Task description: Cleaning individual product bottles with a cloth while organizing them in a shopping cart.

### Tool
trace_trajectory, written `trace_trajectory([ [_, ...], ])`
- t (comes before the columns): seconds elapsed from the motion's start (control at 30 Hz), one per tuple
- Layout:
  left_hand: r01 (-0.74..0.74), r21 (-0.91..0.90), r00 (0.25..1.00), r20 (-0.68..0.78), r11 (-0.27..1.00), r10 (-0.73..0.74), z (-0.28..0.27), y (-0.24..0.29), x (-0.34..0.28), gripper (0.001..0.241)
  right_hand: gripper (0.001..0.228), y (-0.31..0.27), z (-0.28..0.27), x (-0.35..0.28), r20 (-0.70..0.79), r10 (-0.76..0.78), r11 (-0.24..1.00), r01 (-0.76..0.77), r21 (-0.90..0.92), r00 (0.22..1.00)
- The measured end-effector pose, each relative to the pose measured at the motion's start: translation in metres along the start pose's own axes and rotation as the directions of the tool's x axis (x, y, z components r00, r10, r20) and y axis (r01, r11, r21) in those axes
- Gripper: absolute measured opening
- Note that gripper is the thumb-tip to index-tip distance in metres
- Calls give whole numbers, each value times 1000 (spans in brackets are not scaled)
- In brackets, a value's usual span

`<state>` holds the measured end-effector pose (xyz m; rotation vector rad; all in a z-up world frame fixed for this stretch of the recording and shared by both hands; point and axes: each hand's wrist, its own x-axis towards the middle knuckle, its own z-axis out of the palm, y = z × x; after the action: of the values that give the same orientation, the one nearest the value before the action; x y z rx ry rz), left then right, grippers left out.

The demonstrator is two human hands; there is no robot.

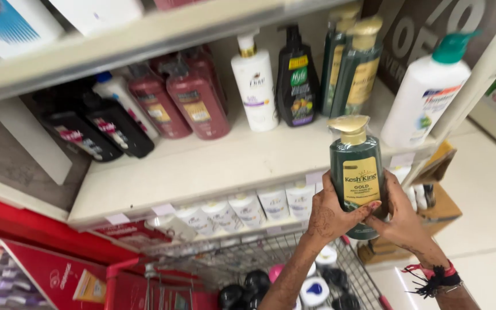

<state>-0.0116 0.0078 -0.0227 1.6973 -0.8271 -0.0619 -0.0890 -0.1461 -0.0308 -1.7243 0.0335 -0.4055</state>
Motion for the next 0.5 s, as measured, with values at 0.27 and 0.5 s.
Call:
trace_trajectory([
  [0.27,159,21,980,118,987,-160,18,-59,-72,97,102,59,14,-60,110,190,981,-194,27,975],
  [0.5,324,-7,935,157,946,-319,30,-100,-138,95,95,107,33,-104,177,307,951,-308,-23,935],
])
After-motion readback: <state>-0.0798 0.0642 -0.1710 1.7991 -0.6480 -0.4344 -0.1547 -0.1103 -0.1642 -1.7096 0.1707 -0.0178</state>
